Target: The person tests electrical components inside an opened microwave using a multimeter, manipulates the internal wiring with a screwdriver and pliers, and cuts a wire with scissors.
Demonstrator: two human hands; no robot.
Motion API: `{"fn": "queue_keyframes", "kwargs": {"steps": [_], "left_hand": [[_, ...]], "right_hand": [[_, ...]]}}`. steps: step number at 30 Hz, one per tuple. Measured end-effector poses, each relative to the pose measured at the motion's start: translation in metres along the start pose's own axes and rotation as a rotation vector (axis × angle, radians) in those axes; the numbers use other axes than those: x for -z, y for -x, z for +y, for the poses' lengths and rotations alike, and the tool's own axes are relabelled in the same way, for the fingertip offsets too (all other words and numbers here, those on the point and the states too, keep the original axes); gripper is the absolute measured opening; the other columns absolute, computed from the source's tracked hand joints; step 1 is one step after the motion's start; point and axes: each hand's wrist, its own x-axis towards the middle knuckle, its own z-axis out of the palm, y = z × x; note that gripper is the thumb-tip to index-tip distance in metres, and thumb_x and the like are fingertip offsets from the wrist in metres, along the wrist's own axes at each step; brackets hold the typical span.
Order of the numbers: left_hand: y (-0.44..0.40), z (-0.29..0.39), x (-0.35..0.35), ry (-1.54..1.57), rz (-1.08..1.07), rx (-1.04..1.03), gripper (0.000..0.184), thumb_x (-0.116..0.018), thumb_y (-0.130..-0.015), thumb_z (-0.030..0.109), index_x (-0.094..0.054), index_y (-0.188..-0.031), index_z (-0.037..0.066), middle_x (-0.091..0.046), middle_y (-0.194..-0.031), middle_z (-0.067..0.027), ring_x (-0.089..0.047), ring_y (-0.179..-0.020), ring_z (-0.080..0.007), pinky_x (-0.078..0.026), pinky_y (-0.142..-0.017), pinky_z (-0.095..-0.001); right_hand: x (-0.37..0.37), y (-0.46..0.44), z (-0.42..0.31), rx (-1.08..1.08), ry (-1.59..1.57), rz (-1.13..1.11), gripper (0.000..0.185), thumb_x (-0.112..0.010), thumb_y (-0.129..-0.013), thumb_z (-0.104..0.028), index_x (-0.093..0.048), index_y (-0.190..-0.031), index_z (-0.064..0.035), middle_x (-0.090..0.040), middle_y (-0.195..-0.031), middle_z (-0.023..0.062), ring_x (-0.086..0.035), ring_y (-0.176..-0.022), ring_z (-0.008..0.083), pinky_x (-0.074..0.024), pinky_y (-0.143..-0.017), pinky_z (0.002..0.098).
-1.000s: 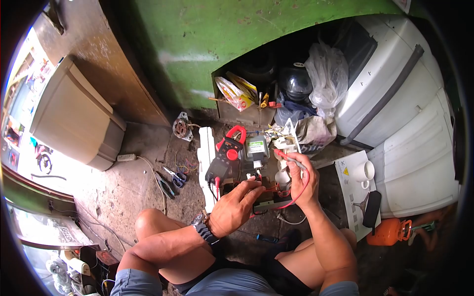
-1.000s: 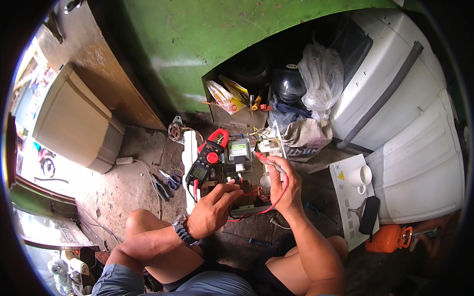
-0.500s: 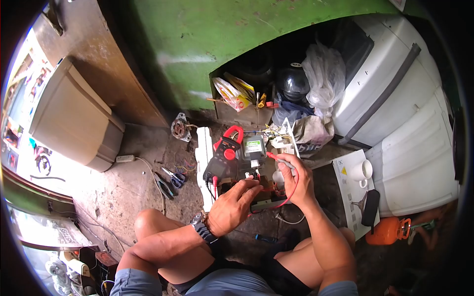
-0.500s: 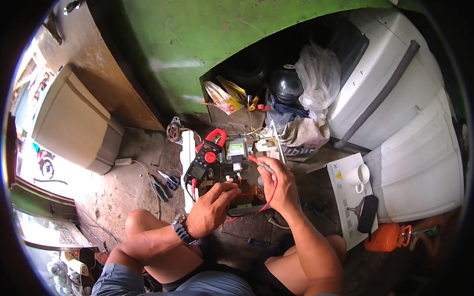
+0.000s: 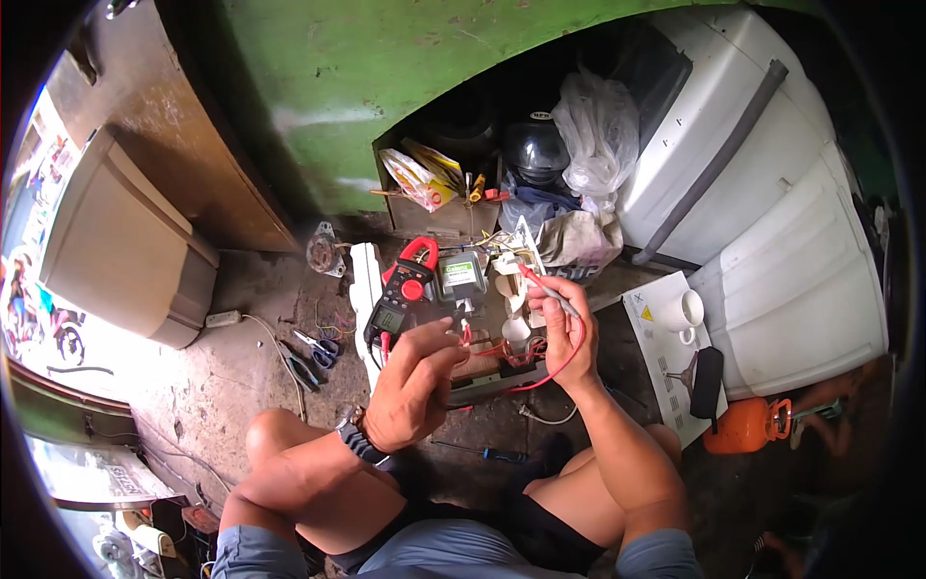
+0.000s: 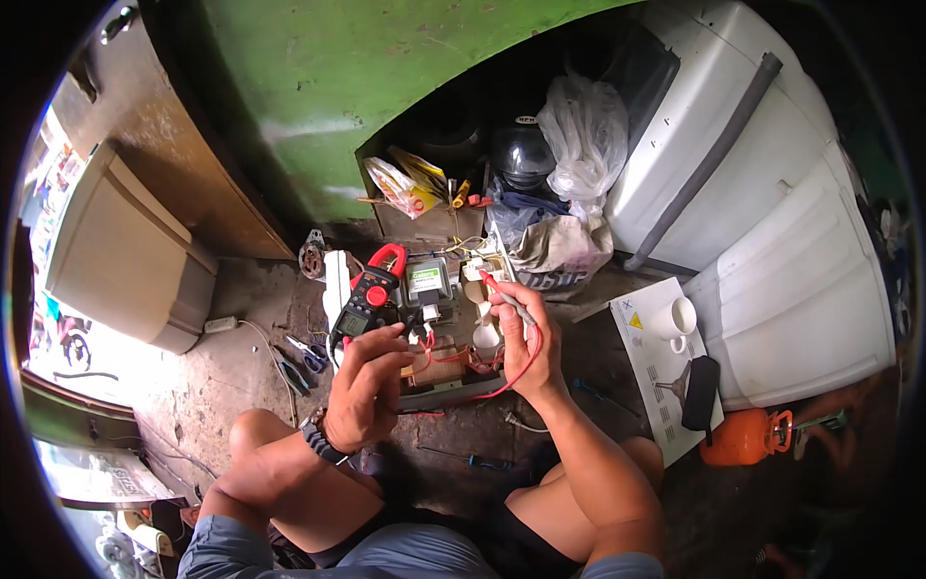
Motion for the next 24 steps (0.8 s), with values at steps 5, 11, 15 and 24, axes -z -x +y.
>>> {"fn": "queue_keyframes", "kwargs": {"steps": [5,11,15,24], "left_hand": [[-0.003,0.011,0.018,0.055,0.136,-0.123,0.04,-0.071,-0.088,-0.011,-0.068,-0.127,-0.005,-0.07,-0.112,-0.0184,-0.072,-0.107,-0.0375,-0.06,-0.092,-0.0463],[0.015,0.039,0.013,0.191,-0.392,-0.254,0.043,-0.074,-0.091,0.016,-0.071,-0.132,0.002,-0.065,-0.106,-0.0085,-0.068,-0.094,-0.0268,-0.055,-0.082,-0.0403],[0.031,0.044,-0.001,0.182,-0.648,-0.226,0.049,-0.077,-0.086,0.017,-0.069,-0.133,0.004,-0.063,-0.108,-0.0087,-0.066,-0.099,-0.0268,-0.053,-0.087,-0.0407],[0.035,0.032,-0.002,0.17,-0.501,-0.174,0.042,-0.086,-0.08,0.012,-0.073,-0.119,0.004,-0.067,-0.119,-0.0119,-0.068,-0.104,-0.0314,-0.057,-0.087,-0.0426]], "right_hand": [[0.016,0.016,-0.014,0.202,0.238,-0.003,0.022,-0.065,-0.11,-0.014,-0.066,-0.127,-0.0004,-0.074,-0.105,0.0149,-0.073,-0.091,0.0293,-0.0573,-0.083,0.0384],[0.025,0.038,-0.05,0.451,0.298,-0.154,0.02,-0.074,-0.104,-0.018,-0.066,-0.113,-0.0023,-0.07,-0.094,0.0132,-0.067,-0.075,0.0266,-0.0535,-0.068,0.0375],[0.035,0.049,-0.074,0.511,0.301,-0.457,0.026,-0.086,-0.094,-0.025,-0.07,-0.103,-0.0069,-0.069,-0.088,0.0085,-0.067,-0.077,0.0284,-0.0548,-0.072,0.0408],[0.024,0.073,-0.073,0.511,0.272,-0.594,0.03,-0.09,-0.088,-0.02,-0.068,-0.103,-0.0062,-0.066,-0.089,0.0079,-0.065,-0.075,0.0264,-0.0529,-0.068,0.0378]]}}
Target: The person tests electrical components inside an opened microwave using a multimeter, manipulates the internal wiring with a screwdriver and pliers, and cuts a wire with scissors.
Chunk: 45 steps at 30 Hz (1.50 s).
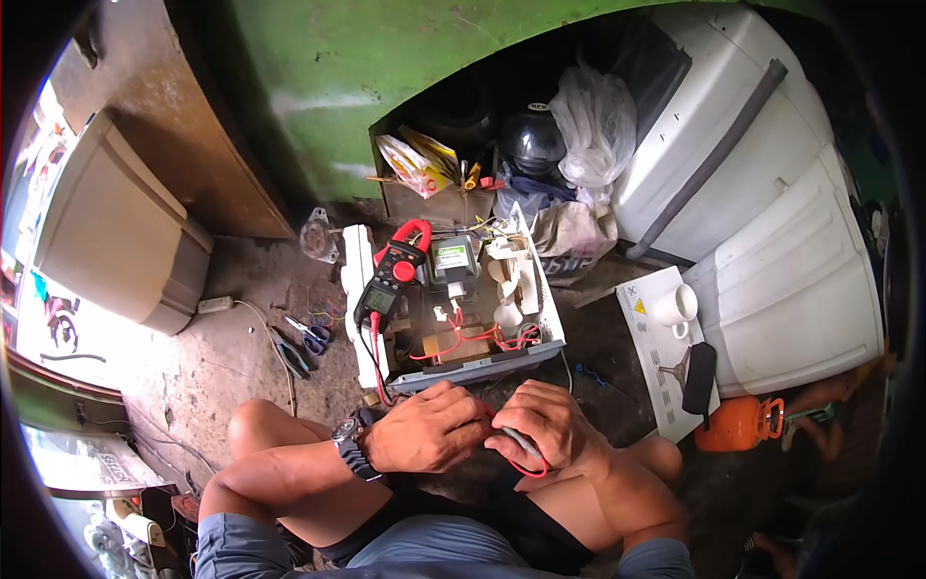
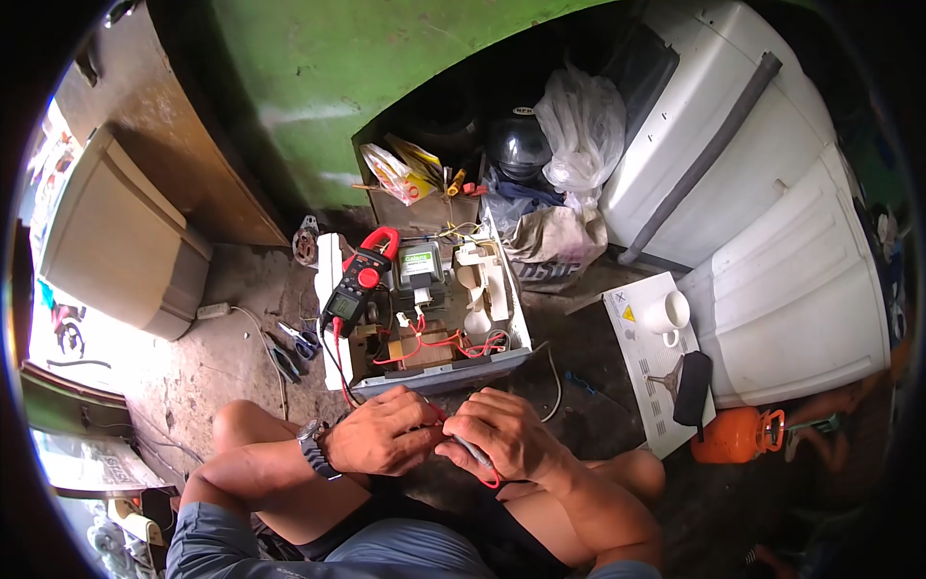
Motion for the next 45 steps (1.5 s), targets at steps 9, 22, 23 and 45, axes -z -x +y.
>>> {"fn": "queue_keyframes", "kwargs": {"steps": [9,22,23,45], "left_hand": [[0.002,0.004,-0.013,0.029,0.19,0.163,0.04,-0.085,-0.082,0.012,-0.073,-0.119,0.006,-0.066,-0.113,-0.0104,-0.071,-0.085,-0.0267,-0.058,-0.064,-0.0374],[-0.018,0.004,0.003,-0.09,-0.065,0.27,0.033,-0.083,-0.09,0.019,-0.072,-0.12,0.011,-0.061,-0.106,-0.0054,-0.07,-0.088,-0.024,-0.059,-0.061,-0.0381],[-0.018,0.006,0.004,-0.061,-0.141,0.255,0.03,-0.082,-0.092,0.02,-0.072,-0.119,0.011,-0.06,-0.106,-0.0052,-0.07,-0.091,-0.0236,-0.06,-0.062,-0.0382],[-0.01,0.037,0.025,-0.13,-0.472,0.137,0.028,-0.075,-0.09,0.023,-0.069,-0.113,0.008,-0.062,-0.104,-0.0077,-0.07,-0.098,-0.0258,-0.062,-0.073,-0.0407]], "right_hand": [[0.009,-0.003,-0.003,-0.037,-0.164,0.035,0.04,-0.095,-0.082,-0.013,-0.066,-0.109,-0.0051,-0.069,-0.09,0.0092,-0.068,-0.075,0.029,-0.0562,-0.067,0.0408],[0.039,-0.007,0.006,-0.144,-0.309,-0.236,0.041,-0.084,-0.083,-0.001,-0.067,-0.119,-0.0086,-0.068,-0.099,0.0101,-0.07,-0.086,0.033,-0.0575,-0.078,0.0434],[0.049,-0.004,0.009,-0.264,-0.36,-0.346,0.043,-0.081,-0.086,-0.001,-0.067,-0.126,-0.0093,-0.069,-0.104,0.0107,-0.073,-0.093,0.0317,-0.0585,-0.081,0.0435],[0.034,-0.002,0.032,-0.391,-0.349,-0.525,0.027,-0.076,-0.098,-0.013,-0.07,-0.122,-0.0046,-0.076,-0.113,0.0124,-0.075,-0.106,0.0315,-0.0594,-0.092,0.0425]]}}
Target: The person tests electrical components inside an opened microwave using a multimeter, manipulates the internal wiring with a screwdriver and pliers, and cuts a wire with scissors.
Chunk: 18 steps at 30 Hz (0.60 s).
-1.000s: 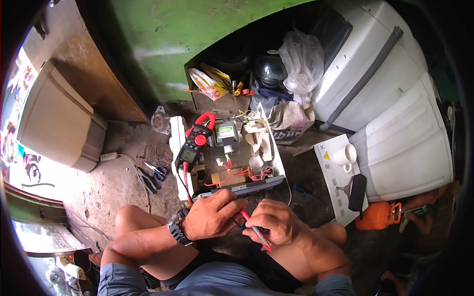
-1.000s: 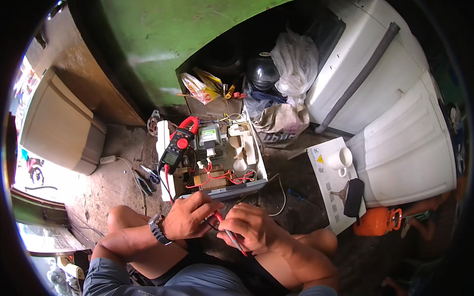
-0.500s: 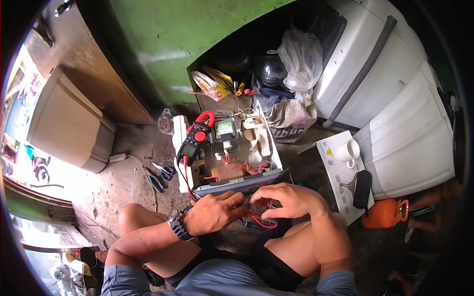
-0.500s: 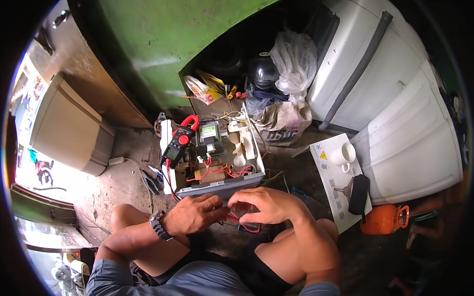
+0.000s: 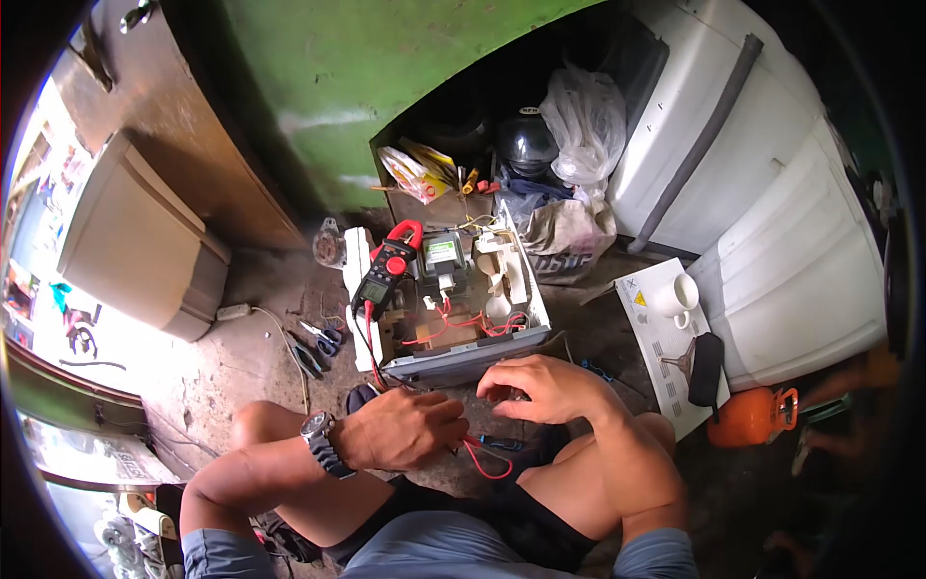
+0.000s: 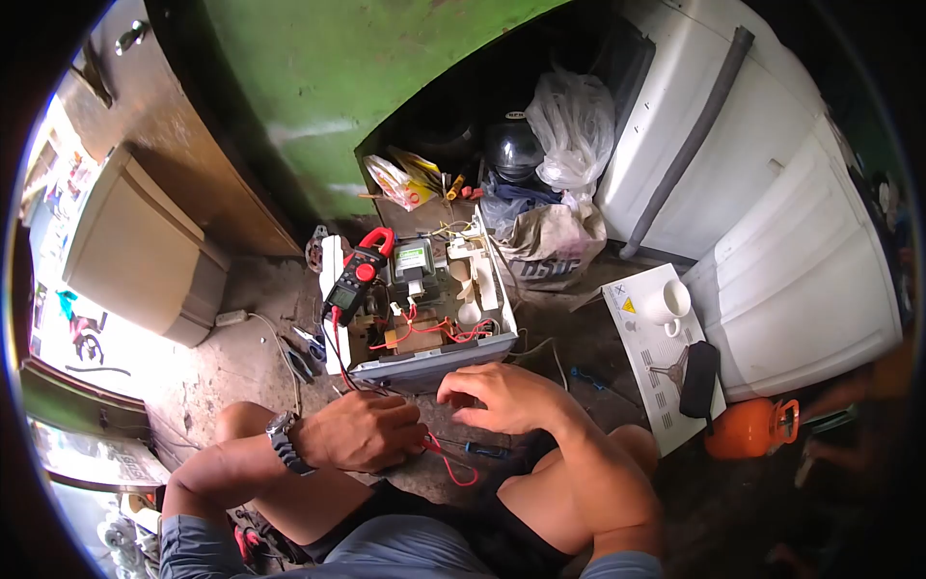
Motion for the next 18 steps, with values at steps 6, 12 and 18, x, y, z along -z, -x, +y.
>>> {"fn": "queue_keyframes", "kwargs": {"steps": [6,12,18], "left_hand": [[-0.006,-0.016,0.004,0.185,0.245,0.026,0.034,-0.078,-0.084,0.022,-0.067,-0.113,0.007,-0.064,-0.107,-0.0101,-0.071,-0.098,-0.0304,-0.061,-0.077,-0.0437],[0.0,-0.025,0.007,0.373,0.396,0.134,0.036,-0.074,-0.088,0.013,-0.066,-0.122,0.005,-0.066,-0.108,-0.0139,-0.071,-0.095,-0.0368,-0.062,-0.081,-0.0468],[0.001,-0.032,-0.015,0.506,0.362,0.23,0.032,-0.073,-0.093,0.013,-0.064,-0.122,0.001,-0.064,-0.11,-0.0162,-0.071,-0.094,-0.0401,-0.061,-0.08,-0.0488]], "right_hand": [[-0.008,0.001,-0.003,0.03,0.029,0.076,0.032,-0.077,-0.093,-0.007,-0.069,-0.124,-0.0028,-0.075,-0.116,0.0136,-0.075,-0.106,0.0318,-0.0606,-0.092,0.0422],[-0.037,-0.006,-0.014,0.014,-0.191,0.196,0.062,-0.091,-0.084,-0.007,-0.063,-0.139,-0.0044,-0.075,-0.118,0.0119,-0.078,-0.102,0.0236,-0.0639,-0.09,0.0387],[-0.031,-0.013,-0.02,0.268,-0.101,0.416,0.054,-0.095,-0.081,-0.012,-0.07,-0.128,-0.0068,-0.077,-0.112,0.0108,-0.076,-0.1,0.0308,-0.0611,-0.087,0.0406]]}}
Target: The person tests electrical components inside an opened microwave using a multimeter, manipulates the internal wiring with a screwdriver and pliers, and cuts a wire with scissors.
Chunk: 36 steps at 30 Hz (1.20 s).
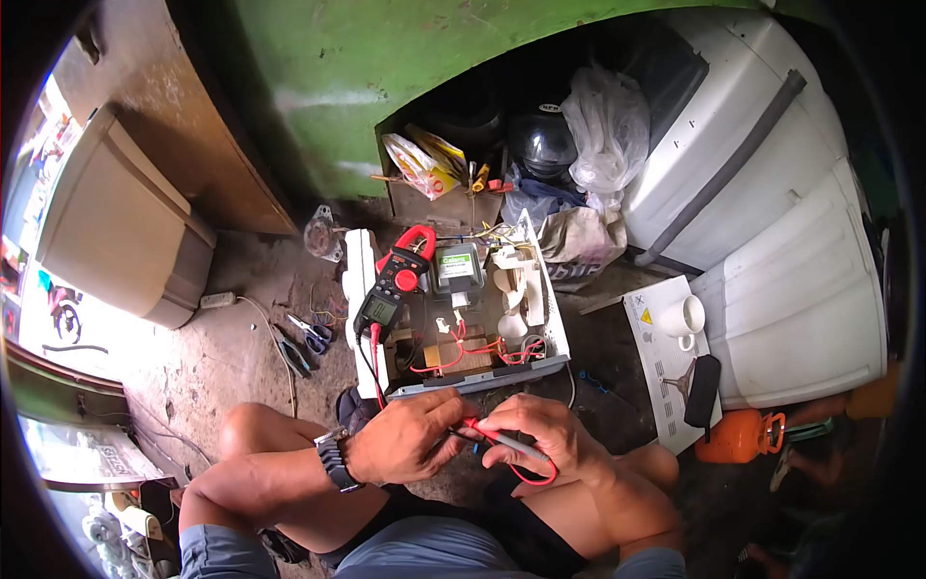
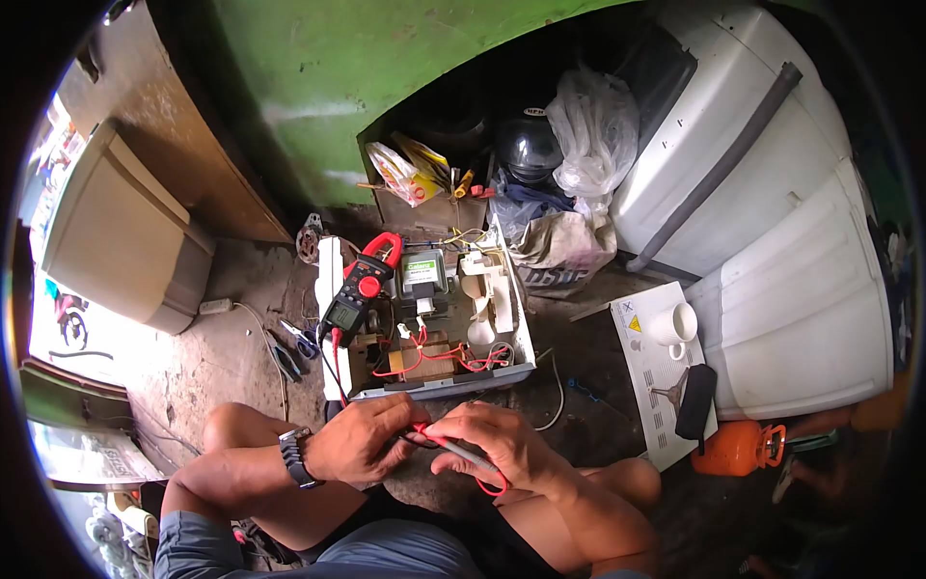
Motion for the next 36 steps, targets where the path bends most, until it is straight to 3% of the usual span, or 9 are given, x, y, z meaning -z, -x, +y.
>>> {"fn": "queue_keyframes", "kwargs": {"steps": [5,8,12,19,24,30,33,35,36], "left_hand": [[0.005,0.004,-0.005,-0.111,-0.112,-0.061,0.036,-0.075,-0.093,0.018,-0.064,-0.123,0.002,-0.063,-0.112,-0.0164,-0.072,-0.095,-0.0387,-0.062,-0.078,-0.0476],[0.011,0.004,-0.011,-0.197,-0.252,-0.08,0.031,-0.073,-0.088,0.018,-0.067,-0.115,0.006,-0.064,-0.113,-0.0136,-0.072,-0.099,-0.0353,-0.061,-0.076,-0.0482],[0.012,0.0,-0.016,-0.186,-0.285,-0.131,0.031,-0.073,-0.088,0.017,-0.067,-0.116,0.006,-0.064,-0.113,-0.0135,-0.073,-0.098,-0.035,-0.061,-0.075,-0.0472],[0.007,-0.006,-0.023,-0.149,-0.453,-0.176,0.028,-0.074,-0.089,0.018,-0.067,-0.113,0.005,-0.063,-0.114,-0.0141,-0.072,-0.099,-0.0342,-0.061,-0.073,-0.0469],[0.0,-0.004,-0.02,-0.11,-0.485,-0.149,0.022,-0.075,-0.092,0.019,-0.069,-0.108,0.005,-0.062,-0.113,-0.0136,-0.071,-0.103,-0.0344,-0.061,-0.075,-0.0472],[0.0,-0.014,-0.031,0.208,-0.442,-0.107,0.019,-0.076,-0.093,0.015,-0.072,-0.11,0.005,-0.067,-0.117,-0.0122,-0.071,-0.108,-0.0374,-0.06,-0.086,-0.0488],[-0.006,-0.012,-0.026,0.446,-0.407,-0.047,0.017,-0.073,-0.093,0.005,-0.074,-0.11,0.003,-0.072,-0.113,-0.0128,-0.072,-0.107,-0.0369,-0.059,-0.09,-0.0475],[-0.009,-0.013,-0.021,0.539,-0.496,0.022,0.019,-0.068,-0.092,-0.003,-0.074,-0.109,0.002,-0.075,-0.107,-0.0133,-0.073,-0.105,-0.0343,-0.058,-0.091,-0.044],[-0.007,-0.017,-0.026,0.62,-0.48,0.018,0.022,-0.064,-0.092,-0.008,-0.074,-0.109,0.002,-0.075,-0.106,-0.0113,-0.074,-0.103,-0.0284,-0.059,-0.091,-0.0408]], "right_hand": [[0.022,0.0,-0.005,0.005,0.166,-0.181,0.042,-0.091,-0.086,-0.018,-0.073,-0.123,-0.0093,-0.075,-0.111,0.0075,-0.073,-0.098,0.0306,-0.0598,-0.087,0.0415],[0.03,0.003,0.008,-0.055,0.543,0.153,0.024,-0.085,-0.089,-0.007,-0.076,-0.111,-0.0088,-0.073,-0.108,0.0081,-0.072,-0.097,0.0309,-0.0594,-0.083,0.043],[0.041,-0.016,0.021,-0.136,0.626,0.238,0.023,-0.081,-0.091,-0.005,-0.076,-0.114,-0.0052,-0.073,-0.109,0.0082,-0.069,-0.102,0.0321,-0.0576,-0.091,0.0452],[0.029,-0.03,0.054,-0.142,0.711,0.122,0.021,-0.08,-0.095,-0.02,-0.078,-0.111,-0.0067,-0.075,-0.113,0.0066,-0.069,-0.109,0.0276,-0.0516,-0.097,0.0431],[0.039,-0.048,0.061,-0.221,0.588,-0.063,0.017,-0.076,-0.098,-0.021,-0.072,-0.099,-0.0046,-0.074,-0.105,0.0093,-0.072,-0.098,0.0318,-0.055,-0.086,0.0465],[0.038,-0.055,0.067,-0.345,0.442,0.011,0.016,-0.072,-0.101,-0.018,-0.064,-0.101,-0.0048,-0.071,-0.089,0.0127,-0.071,-0.083,0.039,-0.0563,-0.075,0.0515],[0.04,-0.061,0.067,-0.384,0.465,-0.007,0.017,-0.073,-0.102,-0.017,-0.064,-0.1,-0.0033,-0.073,-0.091,0.0134,-0.071,-0.082,0.0387,-0.0554,-0.073,0.0492],[0.041,-0.066,0.07,-0.378,0.535,0.002,0.019,-0.074,-0.102,-0.02,-0.063,-0.1,-0.0048,-0.071,-0.091,0.0127,-0.071,-0.083,0.039,-0.056,-0.073,0.05],[0.042,-0.069,0.071,-0.366,0.602,0.013,0.02,-0.075,-0.101,-0.023,-0.063,-0.1,-0.0063,-0.07,-0.092,0.0119,-0.072,-0.084,0.0392,-0.0567,-0.073,0.0509]]}}
